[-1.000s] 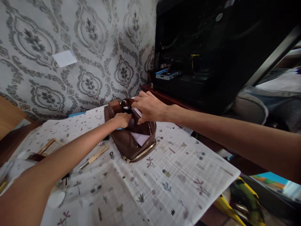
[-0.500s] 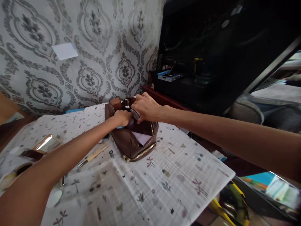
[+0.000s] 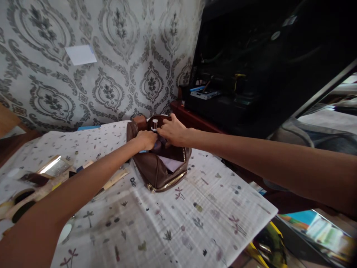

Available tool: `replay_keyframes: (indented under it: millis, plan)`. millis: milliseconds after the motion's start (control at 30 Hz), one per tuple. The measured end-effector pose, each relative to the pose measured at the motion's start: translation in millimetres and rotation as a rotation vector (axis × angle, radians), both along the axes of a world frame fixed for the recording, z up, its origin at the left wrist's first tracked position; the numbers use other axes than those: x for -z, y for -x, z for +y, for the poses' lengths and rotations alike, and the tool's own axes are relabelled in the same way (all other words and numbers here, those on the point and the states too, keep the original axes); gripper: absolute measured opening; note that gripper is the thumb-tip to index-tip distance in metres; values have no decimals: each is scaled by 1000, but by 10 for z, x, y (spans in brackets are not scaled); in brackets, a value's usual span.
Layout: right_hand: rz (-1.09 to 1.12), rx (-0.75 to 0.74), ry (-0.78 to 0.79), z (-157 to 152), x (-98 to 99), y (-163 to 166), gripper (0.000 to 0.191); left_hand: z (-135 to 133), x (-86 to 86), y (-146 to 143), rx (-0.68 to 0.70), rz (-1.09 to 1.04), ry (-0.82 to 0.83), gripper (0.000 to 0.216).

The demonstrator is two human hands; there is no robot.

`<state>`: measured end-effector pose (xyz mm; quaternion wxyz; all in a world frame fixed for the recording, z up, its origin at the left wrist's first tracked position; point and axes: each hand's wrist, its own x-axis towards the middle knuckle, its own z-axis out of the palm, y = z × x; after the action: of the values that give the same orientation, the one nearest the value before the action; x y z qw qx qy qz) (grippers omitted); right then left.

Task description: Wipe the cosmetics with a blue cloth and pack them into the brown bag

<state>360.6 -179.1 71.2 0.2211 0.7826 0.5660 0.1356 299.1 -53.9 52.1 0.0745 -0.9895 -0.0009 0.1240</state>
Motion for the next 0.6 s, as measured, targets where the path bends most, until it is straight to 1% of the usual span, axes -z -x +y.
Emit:
replay_keyframes:
  millis: [67,167,300,367,433,600]
  plan:
    - [19,-4,28,-2,-17,-13,48,-1,-6,24,2,-5,-28,42]
    - [25,-15,43,17,-18,-21,36,3,-5,56,16,-20,-48,41]
    - [-70,-83,-23,73,27,-16,28,10,3,74,26,-39,-58,43]
    - [-107,-114,-14,97,44,-10,26,11,3,74,30,-42,-66,42]
    - [-113,-106,21,107,40,-6,26,12,3,71,42,-41,-71,40]
    - [-50,-13,40,67,-44,-24,39,53,24,41,108,-28,-53,40]
